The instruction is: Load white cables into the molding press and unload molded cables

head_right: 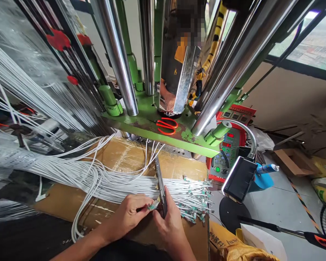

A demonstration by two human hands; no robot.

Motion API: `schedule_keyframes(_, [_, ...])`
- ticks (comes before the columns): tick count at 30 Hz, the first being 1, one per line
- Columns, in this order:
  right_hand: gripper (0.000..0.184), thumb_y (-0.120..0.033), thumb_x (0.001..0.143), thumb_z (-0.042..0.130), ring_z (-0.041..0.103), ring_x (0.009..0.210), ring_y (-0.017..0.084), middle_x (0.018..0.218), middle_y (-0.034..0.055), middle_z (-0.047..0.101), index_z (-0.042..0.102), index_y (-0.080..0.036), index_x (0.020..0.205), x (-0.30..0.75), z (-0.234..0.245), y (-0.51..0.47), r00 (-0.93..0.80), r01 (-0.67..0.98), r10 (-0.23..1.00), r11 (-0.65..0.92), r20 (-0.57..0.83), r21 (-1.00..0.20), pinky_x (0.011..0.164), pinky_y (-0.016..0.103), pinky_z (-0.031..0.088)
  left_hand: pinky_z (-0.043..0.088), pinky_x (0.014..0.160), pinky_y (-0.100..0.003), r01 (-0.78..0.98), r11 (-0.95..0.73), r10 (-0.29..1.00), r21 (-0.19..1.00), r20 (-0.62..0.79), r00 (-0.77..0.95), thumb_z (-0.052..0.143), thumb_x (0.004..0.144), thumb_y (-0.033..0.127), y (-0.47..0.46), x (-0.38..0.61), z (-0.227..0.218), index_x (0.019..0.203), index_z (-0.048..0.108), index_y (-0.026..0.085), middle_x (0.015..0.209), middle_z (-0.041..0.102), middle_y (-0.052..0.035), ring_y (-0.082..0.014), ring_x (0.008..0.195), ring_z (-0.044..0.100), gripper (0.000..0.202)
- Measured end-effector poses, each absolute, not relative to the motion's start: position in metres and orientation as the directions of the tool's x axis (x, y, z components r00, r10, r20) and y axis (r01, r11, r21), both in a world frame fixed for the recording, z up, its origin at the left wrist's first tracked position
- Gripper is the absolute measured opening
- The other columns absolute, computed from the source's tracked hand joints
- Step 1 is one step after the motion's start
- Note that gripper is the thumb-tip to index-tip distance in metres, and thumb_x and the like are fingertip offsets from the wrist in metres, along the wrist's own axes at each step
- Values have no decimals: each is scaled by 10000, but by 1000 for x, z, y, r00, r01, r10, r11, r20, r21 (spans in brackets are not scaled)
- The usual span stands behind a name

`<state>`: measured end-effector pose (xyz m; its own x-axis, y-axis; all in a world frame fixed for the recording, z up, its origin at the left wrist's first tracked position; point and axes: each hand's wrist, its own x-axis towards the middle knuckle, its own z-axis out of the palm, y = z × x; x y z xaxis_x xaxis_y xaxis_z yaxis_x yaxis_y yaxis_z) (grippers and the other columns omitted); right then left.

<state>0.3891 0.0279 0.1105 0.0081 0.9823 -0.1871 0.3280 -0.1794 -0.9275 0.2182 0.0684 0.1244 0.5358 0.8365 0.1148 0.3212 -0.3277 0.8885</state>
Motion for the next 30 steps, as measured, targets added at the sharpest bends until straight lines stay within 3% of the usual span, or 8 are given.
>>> schedule_keyframes(2, [777, -385, 764, 658, 571, 1164, 260, 1305, 134, 590, 372, -109, 1432, 390, 113, 28, -7, 315, 967, -239, -254, -919, 990, 340, 475, 404, 634, -233, 306, -87, 907, 948, -51, 417, 581, 860, 216, 69, 219, 130, 675, 633, 156, 654, 598, 3, -134, 645, 538, 202])
schedule_keyframes(5, [807, -491, 779, 639, 632, 974, 245, 1152, 136, 664, 375, -88, 1427, 392, 114, 28, -13, 293, 961, -260, -275, -920, 861, 312, 524, 439, 703, -238, 11, 254, 920, 967, -245, 307, 680, 799, 312, 70, 217, 134, 820, 653, 146, 754, 627, -5, -137, 714, 560, 170])
schedule_keyframes(8, [795, -529, 806, 607, 629, 853, 226, 963, 97, 696, 375, -94, 1430, 392, 111, 27, -11, 276, 961, -263, -277, -924, 783, 300, 525, 460, 706, -237, -269, 415, 893, 869, -333, 303, 714, 772, 352, 71, 214, 133, 902, 636, 141, 770, 628, -6, -125, 703, 569, 260])
schedule_keyframes(10, [784, -528, 811, 605, 620, 802, 217, 884, 74, 688, 379, -105, 1430, 391, 110, 27, -12, 261, 959, -269, -282, -927, 743, 292, 522, 433, 591, -204, -240, 429, 886, 871, -353, 301, 705, 782, 342, 72, 212, 132, 890, 628, 150, 697, 609, 15, -103, 607, 536, 234])
schedule_keyframes(12, [761, -527, 805, 611, 608, 757, 207, 850, 61, 678, 407, -122, 1416, 390, 110, 28, -7, 241, 964, -257, -266, -936, 721, 291, 521, 415, 547, -196, -46, 323, 907, 945, -296, 299, 676, 809, 315, 74, 210, 133, 884, 656, 159, 682, 626, 13, -105, 583, 538, 174])
schedule_keyframes(15, [729, -530, 794, 621, 599, 723, 200, 813, 48, 671, 453, -144, 1388, 389, 112, 28, 16, 221, 973, -227, -229, -948, 702, 292, 525, 486, 708, -238, 239, -77, 906, 968, -32, 422, 611, 855, 221, 81, 207, 132, 913, 720, 182, 832, 715, -30, -151, 745, 636, 129])
schedule_keyframes(19, [735, -540, 786, 629, 607, 730, 202, 802, 45, 679, 457, -155, 1387, 389, 112, 28, 19, 190, 971, -238, -239, -952, 690, 285, 528, 515, 800, -274, 259, -468, 766, 845, 242, 595, 484, 841, 41, 91, 205, 124, 1040, 704, 210, 974, 726, -48, -171, 878, 665, 341])
schedule_keyframes(30, [732, -567, 761, 645, 596, 750, 216, 800, 48, 672, 495, -179, 1363, 392, 110, 31, 7, 148, 971, -236, -238, -960, 694, 299, 516, 533, 790, -304, 330, -681, 665, 653, 364, 652, 410, 906, 64, 99, 208, 115, 1063, 663, 184, 946, 716, -59, -179, 856, 653, 321])
